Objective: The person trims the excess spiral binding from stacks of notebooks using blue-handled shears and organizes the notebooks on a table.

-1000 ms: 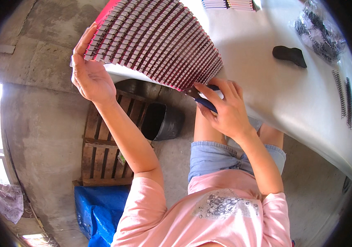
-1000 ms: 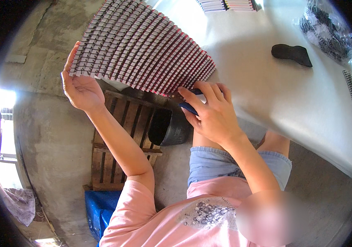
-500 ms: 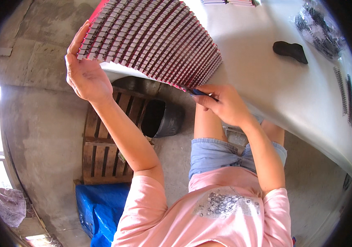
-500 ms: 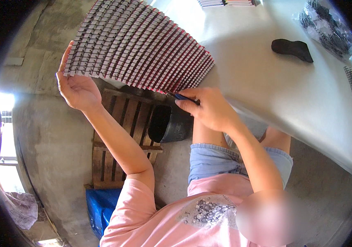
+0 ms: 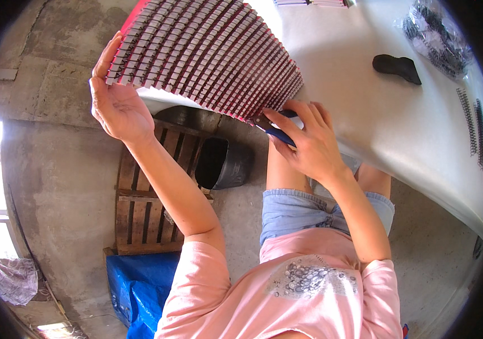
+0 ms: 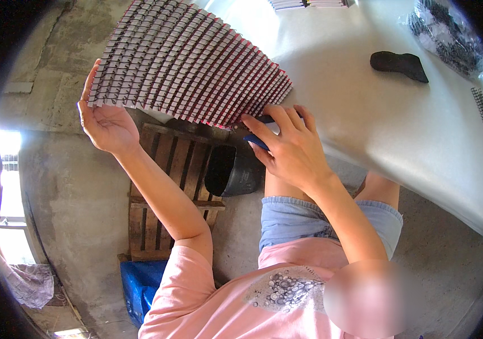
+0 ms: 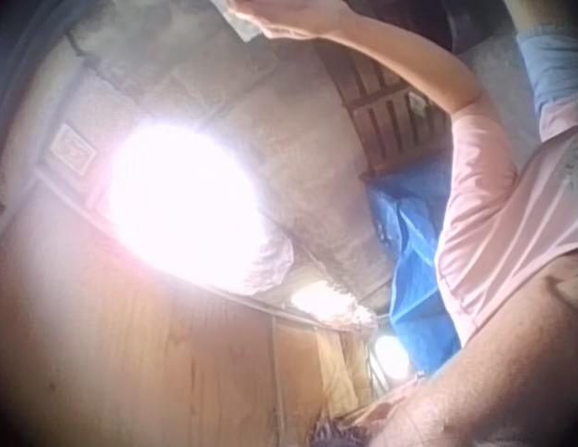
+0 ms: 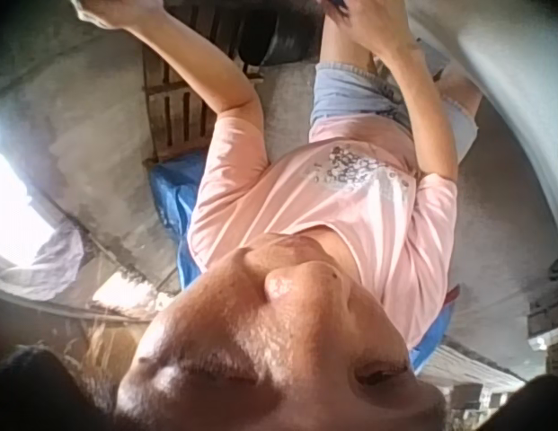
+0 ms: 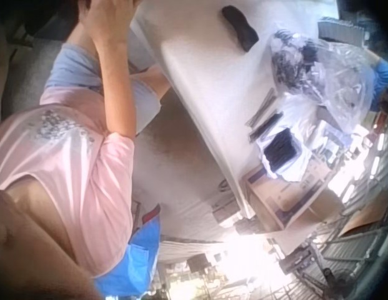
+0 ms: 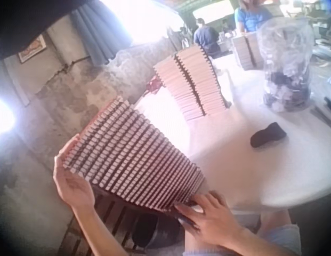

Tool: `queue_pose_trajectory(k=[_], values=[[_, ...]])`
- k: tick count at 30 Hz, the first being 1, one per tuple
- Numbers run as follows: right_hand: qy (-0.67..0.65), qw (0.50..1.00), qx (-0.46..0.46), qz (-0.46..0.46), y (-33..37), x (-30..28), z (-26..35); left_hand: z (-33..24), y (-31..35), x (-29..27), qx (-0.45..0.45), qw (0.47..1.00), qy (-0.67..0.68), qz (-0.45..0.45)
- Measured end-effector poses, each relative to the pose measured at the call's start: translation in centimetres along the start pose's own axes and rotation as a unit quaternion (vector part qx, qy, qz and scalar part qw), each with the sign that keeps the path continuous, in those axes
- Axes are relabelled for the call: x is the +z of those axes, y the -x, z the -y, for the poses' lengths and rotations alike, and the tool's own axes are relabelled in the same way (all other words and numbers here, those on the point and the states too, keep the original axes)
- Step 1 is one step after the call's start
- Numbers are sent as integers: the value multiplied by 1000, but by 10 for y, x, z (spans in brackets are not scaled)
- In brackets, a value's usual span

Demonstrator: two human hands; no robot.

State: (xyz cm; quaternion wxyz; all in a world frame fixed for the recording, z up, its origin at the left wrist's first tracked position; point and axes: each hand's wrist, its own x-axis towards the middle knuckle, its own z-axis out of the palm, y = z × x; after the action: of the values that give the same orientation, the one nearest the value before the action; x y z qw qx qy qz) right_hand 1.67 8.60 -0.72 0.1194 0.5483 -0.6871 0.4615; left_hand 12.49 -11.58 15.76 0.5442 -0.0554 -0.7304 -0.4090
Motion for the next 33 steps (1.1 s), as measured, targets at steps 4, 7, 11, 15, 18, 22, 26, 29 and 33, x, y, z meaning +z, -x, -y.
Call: queue_pose_trajectory(k=[4, 7, 11, 15, 18, 22, 26, 29, 33], values=[[41, 999, -26, -1, -1, 5, -6, 2, 0, 2, -5, 1000, 10, -1], [70, 996, -51, -17, -1, 5, -10, 3, 1, -1, -4, 1000, 19, -2], [88, 993, -68, -34, 3, 6, -13, 3, 0, -2, 5, 1000, 16, 6], [112, 990, -78, -26, 1, 8, -13, -1, -1, 4, -19, 999, -4, -31], [112, 990, -85, -25, -3, 10, -12, -2, 0, 3, -26, 999, 6, -34], [116, 988, -97, -26, -4, 10, -13, -1, -1, -1, -24, 999, -3, -33], [115, 989, -94, -22, -2, 13, -15, 0, -1, 1, -19, 999, 11, -30], [108, 989, -100, -14, -3, 12, -17, 3, -1, 0, -15, 999, 12, -32], [102, 990, -97, -18, -2, 12, -18, 1, 0, 1, -28, 999, 18, -34]])
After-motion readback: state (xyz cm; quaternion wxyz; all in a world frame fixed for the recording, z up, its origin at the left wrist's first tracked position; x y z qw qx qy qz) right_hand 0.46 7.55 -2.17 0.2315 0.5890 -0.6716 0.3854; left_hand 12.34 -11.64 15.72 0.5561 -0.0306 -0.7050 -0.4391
